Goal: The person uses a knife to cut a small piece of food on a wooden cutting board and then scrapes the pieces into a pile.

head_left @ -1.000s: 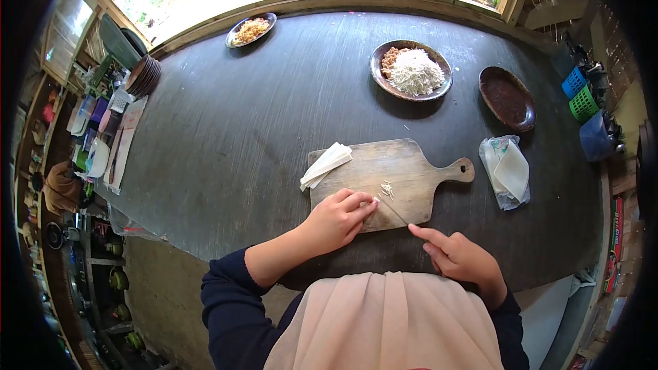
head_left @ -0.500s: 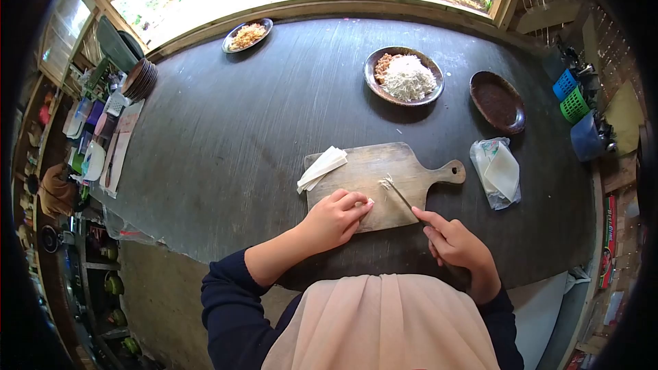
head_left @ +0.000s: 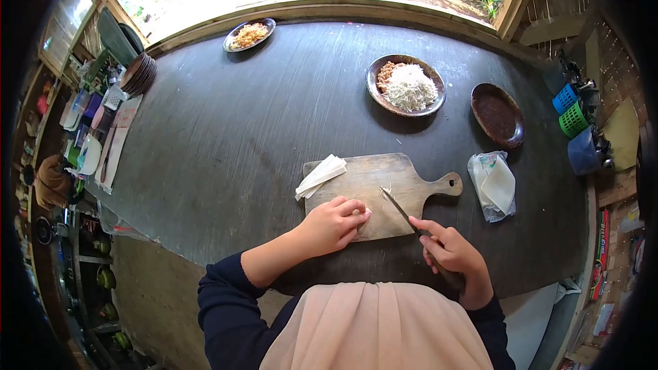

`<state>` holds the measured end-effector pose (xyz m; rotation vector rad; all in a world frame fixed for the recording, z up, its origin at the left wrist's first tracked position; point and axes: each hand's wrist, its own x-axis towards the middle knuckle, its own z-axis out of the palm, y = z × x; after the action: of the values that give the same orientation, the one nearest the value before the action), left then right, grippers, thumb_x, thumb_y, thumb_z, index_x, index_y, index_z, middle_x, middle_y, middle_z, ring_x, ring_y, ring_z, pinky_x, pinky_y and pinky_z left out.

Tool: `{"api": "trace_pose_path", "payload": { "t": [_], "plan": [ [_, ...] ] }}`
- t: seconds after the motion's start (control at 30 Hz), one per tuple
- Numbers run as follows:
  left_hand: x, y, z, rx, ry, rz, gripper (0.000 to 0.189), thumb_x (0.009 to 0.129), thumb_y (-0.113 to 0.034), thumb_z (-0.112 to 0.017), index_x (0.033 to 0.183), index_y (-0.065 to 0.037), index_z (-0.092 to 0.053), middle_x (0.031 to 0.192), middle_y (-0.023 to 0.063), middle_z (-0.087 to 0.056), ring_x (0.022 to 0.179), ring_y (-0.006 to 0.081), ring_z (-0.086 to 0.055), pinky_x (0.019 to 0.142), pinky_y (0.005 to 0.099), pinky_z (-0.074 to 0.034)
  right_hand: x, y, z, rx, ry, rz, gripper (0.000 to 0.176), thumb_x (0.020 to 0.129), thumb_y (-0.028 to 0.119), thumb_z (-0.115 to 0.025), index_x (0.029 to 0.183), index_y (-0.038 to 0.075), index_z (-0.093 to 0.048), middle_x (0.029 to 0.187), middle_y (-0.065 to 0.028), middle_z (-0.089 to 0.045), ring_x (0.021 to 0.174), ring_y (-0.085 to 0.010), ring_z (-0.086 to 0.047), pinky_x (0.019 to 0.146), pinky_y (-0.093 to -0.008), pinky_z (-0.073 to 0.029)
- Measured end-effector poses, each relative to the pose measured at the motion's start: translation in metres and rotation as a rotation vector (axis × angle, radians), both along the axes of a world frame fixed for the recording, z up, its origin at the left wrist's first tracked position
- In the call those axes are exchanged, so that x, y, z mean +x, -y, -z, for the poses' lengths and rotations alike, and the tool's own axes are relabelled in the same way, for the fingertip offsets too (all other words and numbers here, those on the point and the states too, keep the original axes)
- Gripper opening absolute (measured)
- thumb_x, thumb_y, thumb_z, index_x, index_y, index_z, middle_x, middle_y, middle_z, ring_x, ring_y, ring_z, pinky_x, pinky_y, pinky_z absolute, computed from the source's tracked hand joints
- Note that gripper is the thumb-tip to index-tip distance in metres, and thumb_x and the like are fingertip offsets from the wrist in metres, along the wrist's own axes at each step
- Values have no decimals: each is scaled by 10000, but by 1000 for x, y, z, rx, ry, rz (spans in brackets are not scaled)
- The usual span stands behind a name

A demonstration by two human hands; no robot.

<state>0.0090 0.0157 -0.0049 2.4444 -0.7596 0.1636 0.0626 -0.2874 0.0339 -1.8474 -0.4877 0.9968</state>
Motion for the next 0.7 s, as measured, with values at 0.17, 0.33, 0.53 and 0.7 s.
{"api": "trace_pose_path", "payload": {
  "t": [0.17,0.33,0.53,0.7],
  "plan": [
    [-2,-1,-2,42,-15,16,412,793,-52,-665,1204,-75,-664,1176,38,-606,987,244,-589,880,352,-523,-10,-6,2,38,4,-83,468,1017,82,-465,1479,157,-453,587,-29,-584,484,-109,-579,521,-275,-505],
    [-1,-1,-3,80,-33,29,417,799,-57,-669,1215,-84,-656,1184,43,-601,998,253,-584,895,352,-518,-16,-3,-1,48,75,-143,468,1011,69,-477,1470,158,-459,575,-26,-583,483,-115,-581,529,-277,-497],
    [2,-7,-1,26,-93,81,396,853,-39,-647,1247,-83,-634,1232,51,-579,1007,254,-581,911,362,-500,-22,-1,4,29,244,-173,473,985,65,-527,1448,147,-475,562,-115,-547,462,-215,-553,529,-339,-457],
    [0,-10,-3,-15,-126,91,392,886,-31,-632,1274,-84,-619,1251,50,-564,1040,256,-553,940,372,-477,-23,-2,2,1,284,-163,472,978,68,-537,1441,145,-479,581,-157,-552,463,-284,-542,534,-368,-454]
  ]
}}
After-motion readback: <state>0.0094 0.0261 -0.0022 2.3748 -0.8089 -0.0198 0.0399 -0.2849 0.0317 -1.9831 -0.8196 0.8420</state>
